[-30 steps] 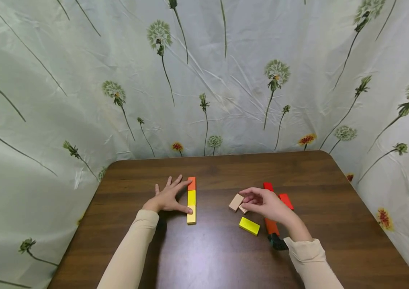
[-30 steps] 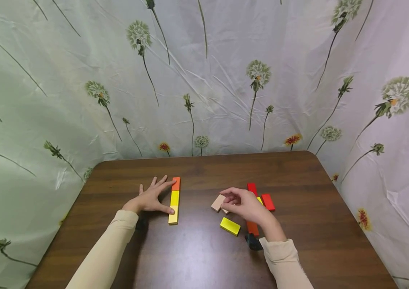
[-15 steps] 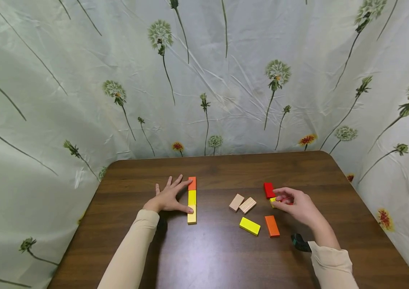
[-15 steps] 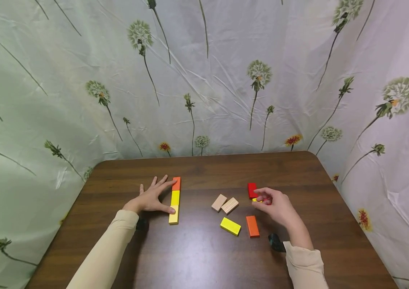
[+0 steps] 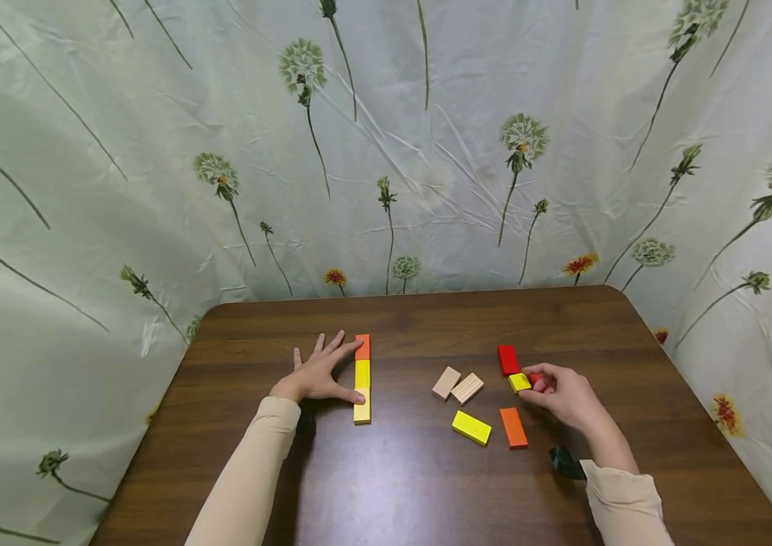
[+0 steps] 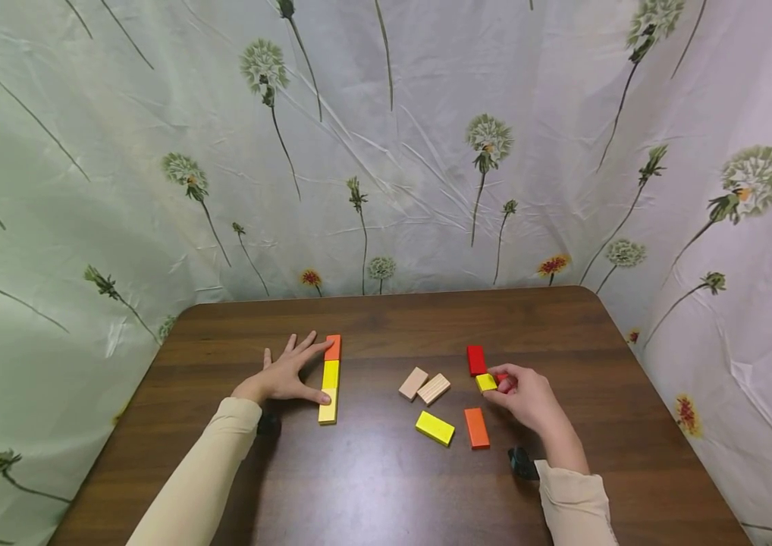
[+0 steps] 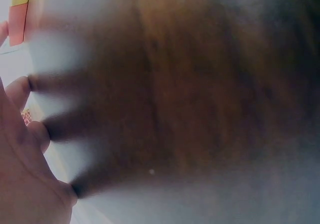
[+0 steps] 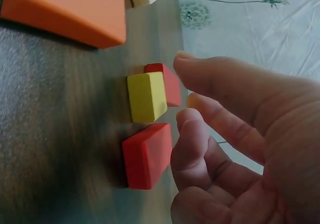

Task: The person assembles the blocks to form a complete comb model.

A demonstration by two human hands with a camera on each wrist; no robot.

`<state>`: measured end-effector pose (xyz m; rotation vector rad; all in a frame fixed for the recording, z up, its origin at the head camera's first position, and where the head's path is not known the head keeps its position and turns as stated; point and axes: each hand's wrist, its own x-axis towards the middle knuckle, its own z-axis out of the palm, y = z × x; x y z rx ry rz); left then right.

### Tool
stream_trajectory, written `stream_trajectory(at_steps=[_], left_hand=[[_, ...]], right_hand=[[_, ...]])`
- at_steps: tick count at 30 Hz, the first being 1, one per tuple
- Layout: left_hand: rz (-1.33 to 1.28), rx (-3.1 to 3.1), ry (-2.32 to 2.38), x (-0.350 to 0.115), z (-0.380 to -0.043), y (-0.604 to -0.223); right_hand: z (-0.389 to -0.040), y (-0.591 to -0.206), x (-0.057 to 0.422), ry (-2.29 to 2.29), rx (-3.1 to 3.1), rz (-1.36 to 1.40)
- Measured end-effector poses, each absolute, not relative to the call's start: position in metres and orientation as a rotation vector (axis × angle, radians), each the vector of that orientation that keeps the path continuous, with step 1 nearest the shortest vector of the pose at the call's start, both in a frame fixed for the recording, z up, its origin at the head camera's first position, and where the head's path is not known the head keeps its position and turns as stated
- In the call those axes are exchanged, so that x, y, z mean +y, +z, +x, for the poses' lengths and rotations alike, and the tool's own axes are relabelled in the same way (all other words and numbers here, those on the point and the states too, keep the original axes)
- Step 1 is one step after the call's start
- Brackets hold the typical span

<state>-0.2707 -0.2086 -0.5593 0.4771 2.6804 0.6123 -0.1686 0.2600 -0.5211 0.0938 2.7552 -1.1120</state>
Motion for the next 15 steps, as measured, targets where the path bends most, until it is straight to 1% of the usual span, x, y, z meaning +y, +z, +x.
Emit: stream_trajectory(at_steps=[15], left_hand=[[0.483,2.685,0.634,-0.2088,-0.2703,-0.5635]], right_hand=[[-0.1697,-0.5291,0.2551,-1.038,2.769,0.052]])
